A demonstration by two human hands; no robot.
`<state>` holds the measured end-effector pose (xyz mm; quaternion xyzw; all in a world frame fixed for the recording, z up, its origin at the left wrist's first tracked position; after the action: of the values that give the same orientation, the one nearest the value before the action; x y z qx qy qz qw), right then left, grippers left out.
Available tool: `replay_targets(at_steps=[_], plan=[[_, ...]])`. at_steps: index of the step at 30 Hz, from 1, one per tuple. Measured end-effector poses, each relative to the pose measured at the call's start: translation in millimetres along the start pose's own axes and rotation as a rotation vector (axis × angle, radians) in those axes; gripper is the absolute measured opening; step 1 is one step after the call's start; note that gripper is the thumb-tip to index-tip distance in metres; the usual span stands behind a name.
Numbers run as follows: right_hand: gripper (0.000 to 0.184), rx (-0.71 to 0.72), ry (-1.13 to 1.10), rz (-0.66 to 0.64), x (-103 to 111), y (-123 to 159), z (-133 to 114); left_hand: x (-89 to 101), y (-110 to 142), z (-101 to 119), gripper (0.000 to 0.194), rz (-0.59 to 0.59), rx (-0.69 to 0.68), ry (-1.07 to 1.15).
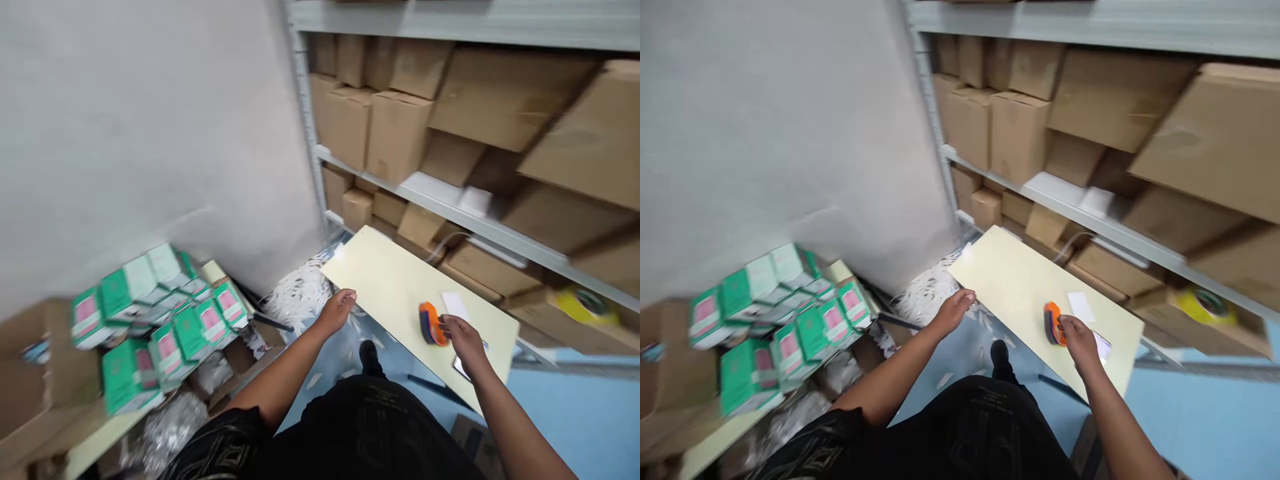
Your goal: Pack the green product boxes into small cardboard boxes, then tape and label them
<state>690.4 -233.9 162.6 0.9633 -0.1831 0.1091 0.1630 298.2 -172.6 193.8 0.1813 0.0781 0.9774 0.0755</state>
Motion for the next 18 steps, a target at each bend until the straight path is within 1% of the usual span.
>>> replay_targets(at_steps=[2, 5, 7, 9, 11, 13, 16, 18], plan=[[0.046, -0.015, 0.013, -0.117, -42, -34, -8, 25.4, -2, -11, 0.041, 0.073, 0.053, -0.014], [0.047, 0.009, 0.053, -0.31, -116, -81, -28, 68.3, 1, -27, 0.04, 0.234, 0.129, -0.025], [0.046, 0.026, 0.089, -0.44, -169, -103, -43, 95.7, 10, -36, 0.04, 0.365, 0.173, -0.025], [0.044, 0.042, 0.134, -0.575, -224, -114, -59, 119.6, 24, -44, 0.041, 0.485, 0.221, -0.021], [0.043, 0.074, 0.189, -0.706, -277, -112, -74, 141.2, 44, -51, 0.043, 0.596, 0.251, -0.005], [0.043, 0.118, 0.237, -0.83, -327, -99, -88, 162.4, 69, -57, 0.045, 0.695, 0.262, 0.005], [0.044, 0.197, 0.292, -1.003, -394, -64, -106, 194.9, 115, -68, 0.043, 0.834, 0.299, 0.008], [0.044, 0.251, 0.322, -1.101, -433, -36, -114, 215.9, 148, -80, 0.041, 0.915, 0.344, 0.032]])
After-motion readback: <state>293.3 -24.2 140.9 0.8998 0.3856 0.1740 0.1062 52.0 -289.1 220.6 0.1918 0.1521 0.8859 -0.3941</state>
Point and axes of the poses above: each hand's wrist, its own y-axis away from the middle knuckle, its own x-axis out of the back of the hand, z = x × y, the point moved 7 cm from there along -y, towards the middle knuckle, and after that the axes turned 5 degrees about -y, right-handed, at the moved point
